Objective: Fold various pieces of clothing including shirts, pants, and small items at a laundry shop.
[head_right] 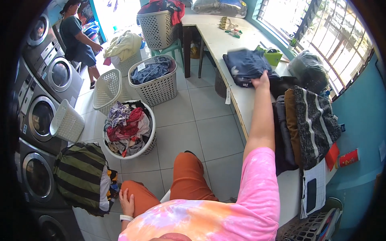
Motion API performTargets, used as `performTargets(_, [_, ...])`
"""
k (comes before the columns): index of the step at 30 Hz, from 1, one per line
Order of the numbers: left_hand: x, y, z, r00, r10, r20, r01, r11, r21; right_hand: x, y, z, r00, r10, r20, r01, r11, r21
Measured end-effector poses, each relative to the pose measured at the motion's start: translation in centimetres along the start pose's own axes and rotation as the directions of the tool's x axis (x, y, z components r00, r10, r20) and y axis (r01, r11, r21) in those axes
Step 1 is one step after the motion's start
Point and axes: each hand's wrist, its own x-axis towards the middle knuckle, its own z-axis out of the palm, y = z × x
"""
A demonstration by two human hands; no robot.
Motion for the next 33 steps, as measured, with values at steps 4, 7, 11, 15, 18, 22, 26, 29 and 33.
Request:
performTargets(4, [-0.3,-1.2,0.1,0.998,-0.051,-0.023,0.051,0.999,0.003,-2.8,5.2,1.9,0.884,-0.465,0.054,0.406,0.703,-0.584])
performTargets(7, [0.3,-0.6,0.6,0.999,-0.027,-0.020,0.027,0.999,-0.029,0.1,4.0,1.1,0.758,-0.651,0.044,0.469,0.498,-0.729])
performTargets(11, [0.0,-0.5,0.1,1.000,-0.023,-0.016,0.024,1.000,0.019,-0.5,2.5,2.0,0.867,-0.431,0.252,0.493,0.817,-0.298])
performTargets(15, [0.2,-0.8,0.5,1.000,-0.008,-0.014,0.008,1.000,-0.007,1.3,1.1,-0.3,0.839,-0.544,-0.018,0.515,0.803,-0.299])
performTargets(18, [0.0,-0.9,0.3,0.999,-0.035,-0.019,0.035,0.999,-0.020,0.6,2.6,0.4,0.641,-0.624,-0.446,0.312,0.744,-0.591])
performTargets(22, [-0.6,-1.1,-0.2,0.998,-0.046,-0.039,0.046,0.999,-0.013,-1.3,2.6,2.5,0.694,-0.465,-0.550,0.262,0.874,-0.408])
performTargets(26, [-0.2,-0.8,0.4,0.999,-0.031,-0.041,0.029,0.999,-0.031,2.4,0.8,-0.8,0.744,-0.626,-0.235,0.443,0.725,-0.528])
performTargets(29, [-0.3,-1.0,0.3,0.997,-0.033,-0.071,0.032,0.999,-0.009,2.6,2.3,-0.3,0.675,-0.715,0.182,0.715,0.575,-0.397])
performTargets(33, [0.3,-0.2,0.8,0.998,-0.015,-0.064,0.014,1.000,-0.013,5.9,-0.1,-3.5,0.494,-0.867,0.059,0.593,0.286,-0.753])
